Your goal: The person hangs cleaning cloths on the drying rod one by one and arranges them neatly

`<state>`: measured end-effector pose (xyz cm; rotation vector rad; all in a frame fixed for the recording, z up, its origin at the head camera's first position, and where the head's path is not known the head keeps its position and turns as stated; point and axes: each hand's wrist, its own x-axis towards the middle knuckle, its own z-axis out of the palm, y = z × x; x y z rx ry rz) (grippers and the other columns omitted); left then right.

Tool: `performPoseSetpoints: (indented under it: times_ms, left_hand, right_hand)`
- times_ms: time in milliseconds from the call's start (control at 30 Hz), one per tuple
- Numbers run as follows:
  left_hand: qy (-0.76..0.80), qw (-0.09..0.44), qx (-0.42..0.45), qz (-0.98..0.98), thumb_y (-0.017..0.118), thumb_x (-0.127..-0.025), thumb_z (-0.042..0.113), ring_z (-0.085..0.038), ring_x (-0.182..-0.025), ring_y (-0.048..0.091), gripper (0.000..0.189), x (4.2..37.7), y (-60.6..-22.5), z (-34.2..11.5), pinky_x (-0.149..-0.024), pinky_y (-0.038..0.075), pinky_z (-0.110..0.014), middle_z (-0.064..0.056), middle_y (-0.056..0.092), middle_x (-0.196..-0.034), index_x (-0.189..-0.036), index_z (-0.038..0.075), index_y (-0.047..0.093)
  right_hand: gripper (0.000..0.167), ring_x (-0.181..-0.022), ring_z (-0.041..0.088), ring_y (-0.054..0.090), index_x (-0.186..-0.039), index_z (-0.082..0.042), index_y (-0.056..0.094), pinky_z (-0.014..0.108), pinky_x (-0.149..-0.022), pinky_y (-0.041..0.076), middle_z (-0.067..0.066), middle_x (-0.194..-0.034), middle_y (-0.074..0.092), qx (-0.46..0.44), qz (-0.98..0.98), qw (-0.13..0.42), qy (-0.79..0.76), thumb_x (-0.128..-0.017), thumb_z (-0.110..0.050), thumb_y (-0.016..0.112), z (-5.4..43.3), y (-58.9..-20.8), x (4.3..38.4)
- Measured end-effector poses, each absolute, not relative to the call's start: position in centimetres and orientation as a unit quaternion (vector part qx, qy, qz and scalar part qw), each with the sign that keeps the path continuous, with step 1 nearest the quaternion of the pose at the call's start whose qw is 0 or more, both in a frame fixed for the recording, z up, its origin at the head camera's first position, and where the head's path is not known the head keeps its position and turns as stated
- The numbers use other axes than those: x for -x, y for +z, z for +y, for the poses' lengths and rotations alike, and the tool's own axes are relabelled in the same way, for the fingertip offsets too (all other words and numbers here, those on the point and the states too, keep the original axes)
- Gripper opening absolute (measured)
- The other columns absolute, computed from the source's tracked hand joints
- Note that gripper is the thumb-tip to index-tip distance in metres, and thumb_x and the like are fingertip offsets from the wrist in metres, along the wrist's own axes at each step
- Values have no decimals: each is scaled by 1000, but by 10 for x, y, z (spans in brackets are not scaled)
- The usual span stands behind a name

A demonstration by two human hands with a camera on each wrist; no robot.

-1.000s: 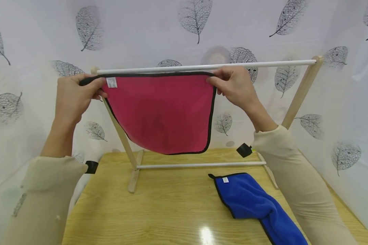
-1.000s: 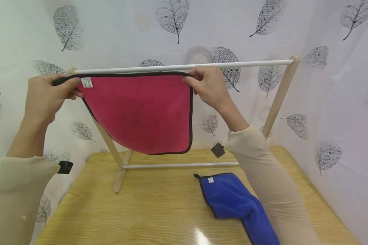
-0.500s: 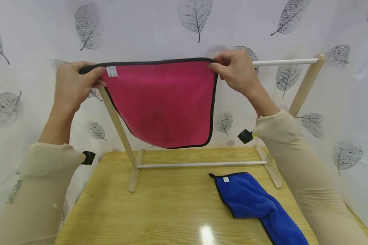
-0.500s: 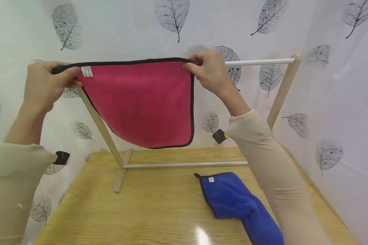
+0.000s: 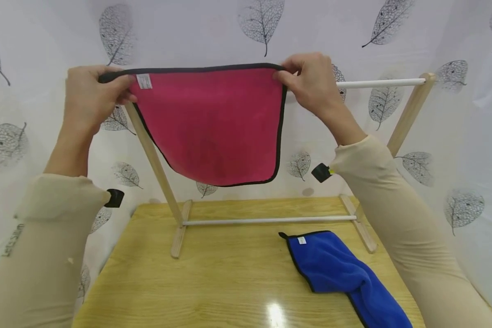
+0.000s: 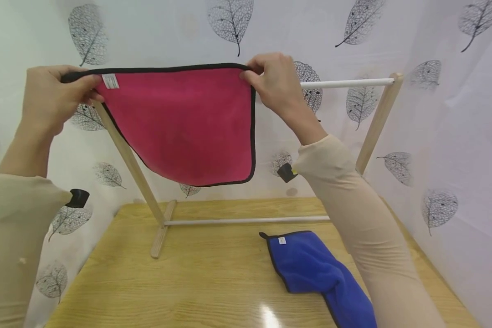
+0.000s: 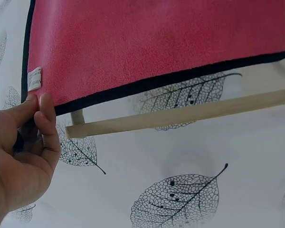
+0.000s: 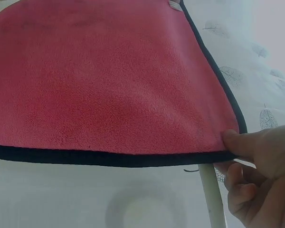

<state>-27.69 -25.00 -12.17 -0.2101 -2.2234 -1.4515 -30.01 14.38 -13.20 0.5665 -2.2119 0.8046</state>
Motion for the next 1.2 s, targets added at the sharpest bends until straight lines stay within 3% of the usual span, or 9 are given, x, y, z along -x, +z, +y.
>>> performPoseSetpoints:
  times_ms: [200,367,567,900,1067,1200]
  left_hand:
    - [-480,236,39,-844,69,-100,23,1,-54,67,45,282,-116,-250,-53,44,-9,19,65,-63,-133,-7,63]
    - [-490,237,37,-838,70,-99,21,2,-57,67,44,282,-113,-247,-63,50,-7,20,66,-64,-132,-7,64]
    - [-474,247,35,-845,68,-100,23,3,-58,67,41,280,-106,-246,-61,48,-8,22,66,-63,-131,-3,65]
    - [-454,239,18,-858,67,-101,29,4,-65,67,47,285,-101,-246,-65,50,-8,25,64,-68,-138,0,63]
    - [-453,222,8,-864,68,-101,29,3,-68,67,48,289,-101,-246,-65,52,-9,18,72,-81,-139,0,62]
    - [-422,213,-3,-881,66,-102,31,2,-70,66,50,292,-103,-246,-64,52,-9,0,77,-114,-142,2,60]
  right_hand:
    - [18,-72,6,59,-107,-7,82,20,-63,41,11,-99,78,-192,-877,319,303,-98,-20,72,140,-129,300]
    - [20,-76,9,63,-110,-10,82,19,-66,44,8,-103,78,-172,-891,303,290,-99,-23,72,138,-125,304]
    - [25,-89,15,69,-116,-14,81,21,-68,45,5,-108,78,-148,-909,291,260,-100,-30,69,135,-119,309]
    - [31,-78,7,63,-123,-18,78,22,-62,44,4,-113,77,-114,-924,273,242,-101,-37,68,133,-113,320]
    - [32,-77,6,62,-124,-21,78,24,-61,44,2,-112,77,-104,-928,268,236,-100,-40,69,132,-113,323]
    - [33,-73,4,61,-124,-20,78,24,-60,44,2,-112,77,-102,-929,267,235,-99,-40,70,132,-114,325]
